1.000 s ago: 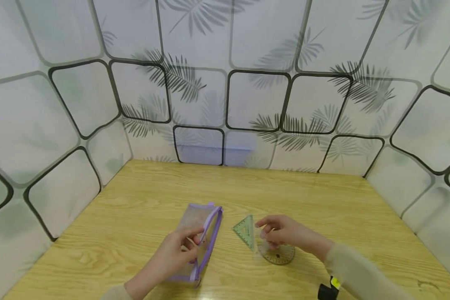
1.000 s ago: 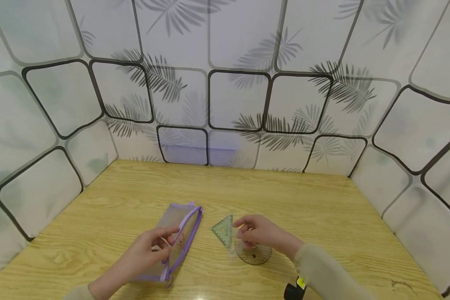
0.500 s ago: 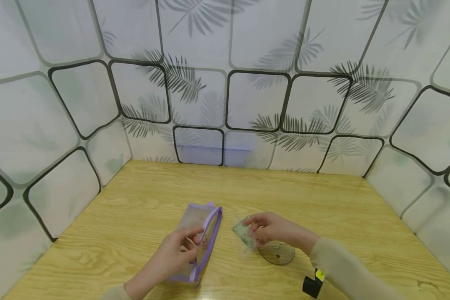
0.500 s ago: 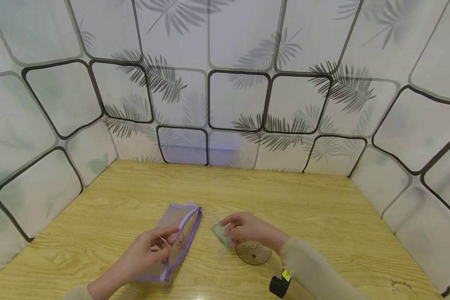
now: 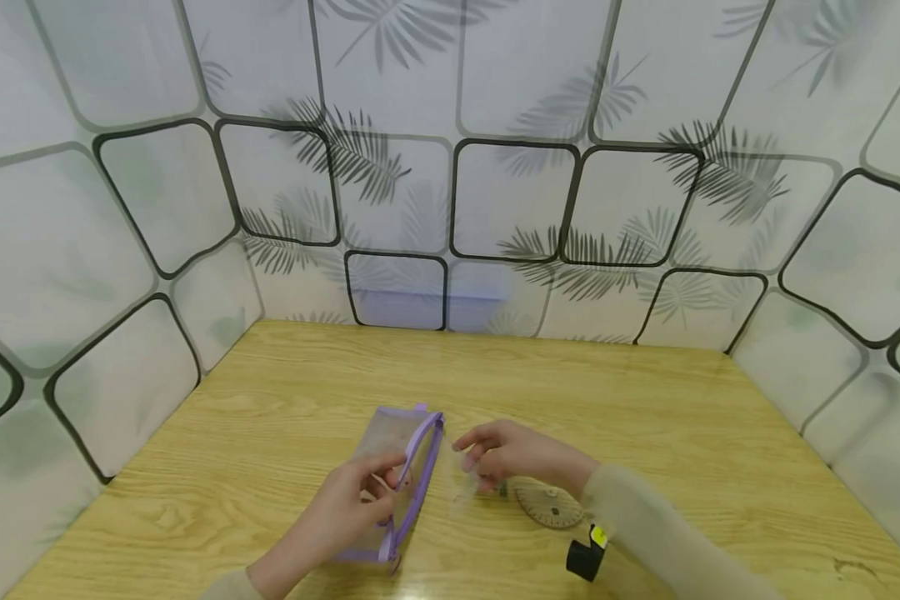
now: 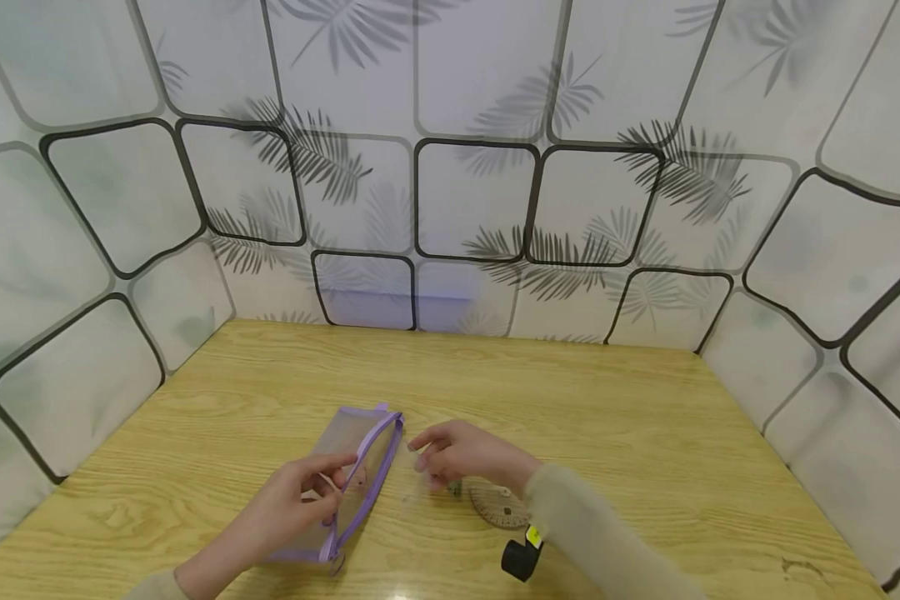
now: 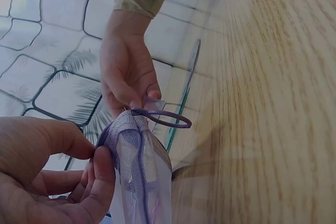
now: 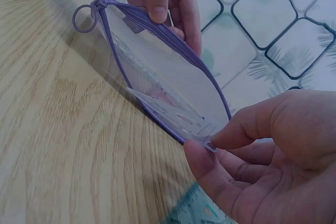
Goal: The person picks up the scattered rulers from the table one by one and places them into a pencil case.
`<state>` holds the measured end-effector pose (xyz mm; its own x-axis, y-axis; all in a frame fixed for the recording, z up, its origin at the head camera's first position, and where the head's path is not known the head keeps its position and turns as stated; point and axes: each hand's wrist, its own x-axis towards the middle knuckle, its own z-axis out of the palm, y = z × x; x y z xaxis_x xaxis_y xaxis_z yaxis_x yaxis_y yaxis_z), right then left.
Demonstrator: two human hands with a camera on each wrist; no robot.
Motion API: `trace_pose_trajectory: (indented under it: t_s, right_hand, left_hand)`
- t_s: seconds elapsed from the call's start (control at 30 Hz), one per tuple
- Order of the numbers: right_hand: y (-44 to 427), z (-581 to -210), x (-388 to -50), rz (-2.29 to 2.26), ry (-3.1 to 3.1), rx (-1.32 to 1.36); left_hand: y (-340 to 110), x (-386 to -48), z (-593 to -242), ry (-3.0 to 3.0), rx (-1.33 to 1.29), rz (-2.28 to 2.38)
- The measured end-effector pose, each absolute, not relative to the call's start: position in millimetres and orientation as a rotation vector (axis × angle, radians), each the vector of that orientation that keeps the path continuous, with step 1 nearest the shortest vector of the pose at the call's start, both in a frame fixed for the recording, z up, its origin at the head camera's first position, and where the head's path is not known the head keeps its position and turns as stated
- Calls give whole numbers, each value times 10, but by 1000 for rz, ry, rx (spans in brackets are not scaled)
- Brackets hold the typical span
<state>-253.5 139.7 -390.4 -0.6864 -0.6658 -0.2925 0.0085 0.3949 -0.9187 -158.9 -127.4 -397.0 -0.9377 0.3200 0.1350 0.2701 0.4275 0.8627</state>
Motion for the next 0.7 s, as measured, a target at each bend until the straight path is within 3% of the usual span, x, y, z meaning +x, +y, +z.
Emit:
trace_pose_trajectory:
  t_s: [0.7]
  right_hand:
    - [1041,-3998,-2619,-1360,2015,-581]
  left_hand:
    - [-1265,-1592,-3963,2636,553,1564]
